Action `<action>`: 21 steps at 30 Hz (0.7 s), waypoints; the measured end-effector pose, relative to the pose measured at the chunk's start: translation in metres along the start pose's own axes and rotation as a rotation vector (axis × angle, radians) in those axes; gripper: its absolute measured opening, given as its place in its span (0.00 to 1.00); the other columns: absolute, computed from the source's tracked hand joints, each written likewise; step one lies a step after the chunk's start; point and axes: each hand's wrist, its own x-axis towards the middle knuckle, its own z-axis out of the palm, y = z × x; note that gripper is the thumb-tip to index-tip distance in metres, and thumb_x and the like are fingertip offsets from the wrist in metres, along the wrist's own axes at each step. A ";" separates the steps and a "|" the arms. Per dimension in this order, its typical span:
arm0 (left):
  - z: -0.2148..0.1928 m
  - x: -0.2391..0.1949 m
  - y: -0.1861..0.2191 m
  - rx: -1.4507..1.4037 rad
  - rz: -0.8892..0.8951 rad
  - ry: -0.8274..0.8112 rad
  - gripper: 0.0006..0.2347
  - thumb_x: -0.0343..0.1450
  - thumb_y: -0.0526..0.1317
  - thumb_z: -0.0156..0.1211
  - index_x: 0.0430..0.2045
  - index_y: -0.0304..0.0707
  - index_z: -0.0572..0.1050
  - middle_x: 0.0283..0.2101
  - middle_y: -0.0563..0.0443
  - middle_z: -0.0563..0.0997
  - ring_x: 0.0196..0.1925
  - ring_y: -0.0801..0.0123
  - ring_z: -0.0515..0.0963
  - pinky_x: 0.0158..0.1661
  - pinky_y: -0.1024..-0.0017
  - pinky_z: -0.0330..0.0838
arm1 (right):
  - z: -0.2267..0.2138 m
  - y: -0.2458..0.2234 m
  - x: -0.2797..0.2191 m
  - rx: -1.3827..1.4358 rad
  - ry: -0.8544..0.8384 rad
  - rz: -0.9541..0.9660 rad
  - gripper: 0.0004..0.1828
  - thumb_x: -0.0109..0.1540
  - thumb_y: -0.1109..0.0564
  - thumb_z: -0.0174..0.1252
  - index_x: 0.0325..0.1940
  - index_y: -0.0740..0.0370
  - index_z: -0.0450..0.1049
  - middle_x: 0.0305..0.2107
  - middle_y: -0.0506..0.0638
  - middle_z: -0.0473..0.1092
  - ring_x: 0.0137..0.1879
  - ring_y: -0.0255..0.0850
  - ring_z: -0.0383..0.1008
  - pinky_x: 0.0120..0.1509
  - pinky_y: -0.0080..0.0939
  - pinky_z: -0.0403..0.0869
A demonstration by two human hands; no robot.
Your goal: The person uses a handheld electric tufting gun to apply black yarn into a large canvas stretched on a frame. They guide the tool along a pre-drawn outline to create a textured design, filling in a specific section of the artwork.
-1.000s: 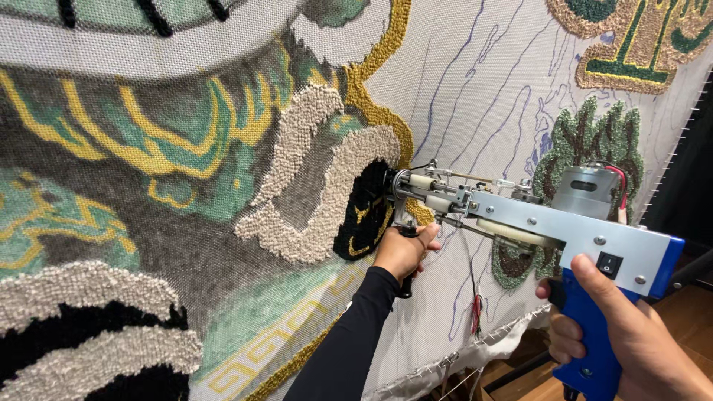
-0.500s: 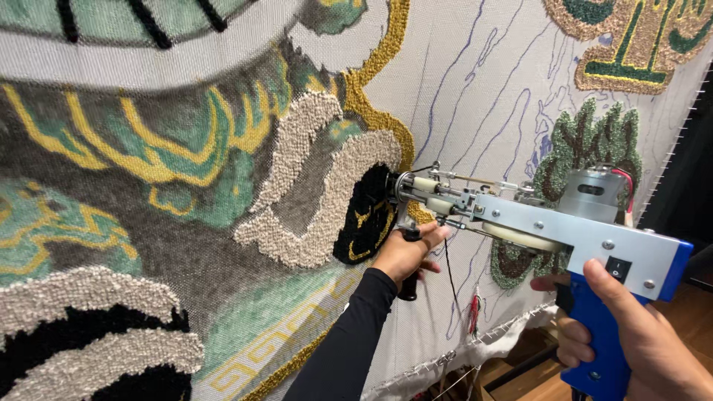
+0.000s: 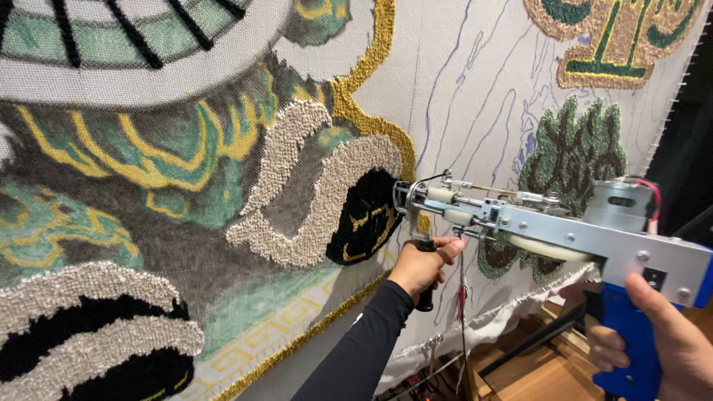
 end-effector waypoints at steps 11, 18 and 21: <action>0.033 -0.022 0.036 0.067 -0.044 -0.058 0.16 0.68 0.45 0.70 0.48 0.51 0.76 0.39 0.55 0.86 0.24 0.73 0.83 0.19 0.76 0.64 | -0.053 0.013 -0.022 0.117 -0.150 -0.182 0.50 0.75 0.27 0.46 0.69 0.85 0.58 0.20 0.52 0.62 0.21 0.38 0.61 0.25 0.45 0.65; 0.025 -0.009 0.030 0.081 -0.007 -0.171 0.17 0.70 0.52 0.64 0.45 0.42 0.84 0.39 0.52 0.86 0.21 0.78 0.79 0.20 0.79 0.66 | -0.046 0.016 -0.018 0.093 -0.115 -0.207 0.51 0.75 0.28 0.48 0.70 0.87 0.58 0.19 0.52 0.62 0.20 0.38 0.61 0.23 0.45 0.65; 0.022 0.001 0.034 0.143 0.034 -0.174 0.16 0.69 0.50 0.66 0.42 0.39 0.84 0.37 0.53 0.87 0.24 0.78 0.82 0.21 0.78 0.68 | -0.054 0.022 -0.015 0.106 -0.086 -0.253 0.53 0.75 0.26 0.48 0.69 0.88 0.58 0.18 0.52 0.61 0.18 0.38 0.61 0.22 0.44 0.65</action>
